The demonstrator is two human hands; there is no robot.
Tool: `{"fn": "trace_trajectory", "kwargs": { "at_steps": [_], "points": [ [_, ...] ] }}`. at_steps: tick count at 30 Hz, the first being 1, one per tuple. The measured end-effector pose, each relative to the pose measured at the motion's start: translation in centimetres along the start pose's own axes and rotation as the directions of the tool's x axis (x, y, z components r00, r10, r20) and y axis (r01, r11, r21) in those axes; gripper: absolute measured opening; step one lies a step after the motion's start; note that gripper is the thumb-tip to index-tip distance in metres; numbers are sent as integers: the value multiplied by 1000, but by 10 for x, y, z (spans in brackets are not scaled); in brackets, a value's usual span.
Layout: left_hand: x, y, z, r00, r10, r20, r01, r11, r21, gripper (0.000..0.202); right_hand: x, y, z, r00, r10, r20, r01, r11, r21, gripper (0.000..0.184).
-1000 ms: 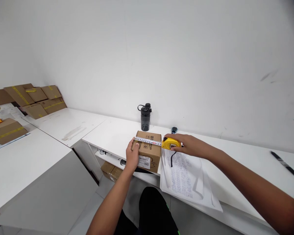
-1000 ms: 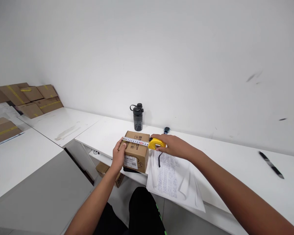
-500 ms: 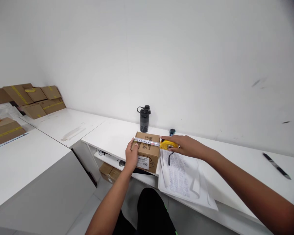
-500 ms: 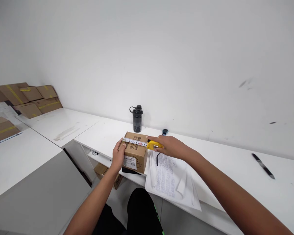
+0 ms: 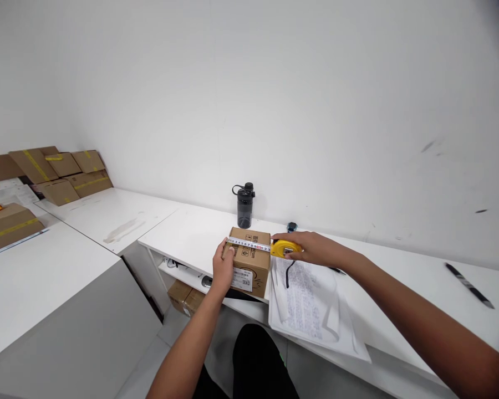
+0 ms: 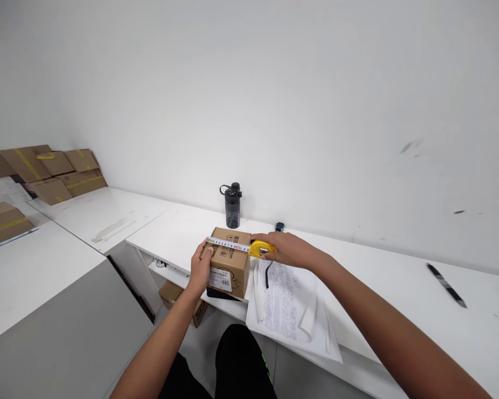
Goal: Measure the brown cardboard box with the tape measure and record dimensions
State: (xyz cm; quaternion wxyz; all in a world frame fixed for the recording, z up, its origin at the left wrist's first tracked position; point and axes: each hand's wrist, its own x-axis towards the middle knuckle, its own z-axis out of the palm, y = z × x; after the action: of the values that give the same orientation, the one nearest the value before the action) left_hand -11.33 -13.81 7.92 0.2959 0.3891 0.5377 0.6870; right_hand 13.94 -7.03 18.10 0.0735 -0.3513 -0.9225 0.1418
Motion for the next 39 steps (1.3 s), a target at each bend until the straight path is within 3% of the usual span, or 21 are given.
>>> {"fn": "trace_trajectory", "kwargs": {
  "at_steps": [17, 26, 32, 39],
  "points": [
    [0, -2, 0, 1000, -15, 2, 15, 1000, 18, 45, 0, -2, 0, 999, 46, 17, -46, 998, 38, 56],
    [1, -2, 1, 1000, -6, -13, 7, 1000, 20, 42, 8, -17, -14, 999, 52, 10, -50, 990, -129, 56],
    [2, -5, -1, 1000, -11, -25, 11, 1000, 16, 43, 46, -51, -25, 999, -30, 28, 33, 988, -148, 57],
    [0, -4, -1, 999, 40, 6, -40, 999, -5, 37, 104, -95, 10, 976, -216, -25, 204, 948, -243, 59]
  ]
}}
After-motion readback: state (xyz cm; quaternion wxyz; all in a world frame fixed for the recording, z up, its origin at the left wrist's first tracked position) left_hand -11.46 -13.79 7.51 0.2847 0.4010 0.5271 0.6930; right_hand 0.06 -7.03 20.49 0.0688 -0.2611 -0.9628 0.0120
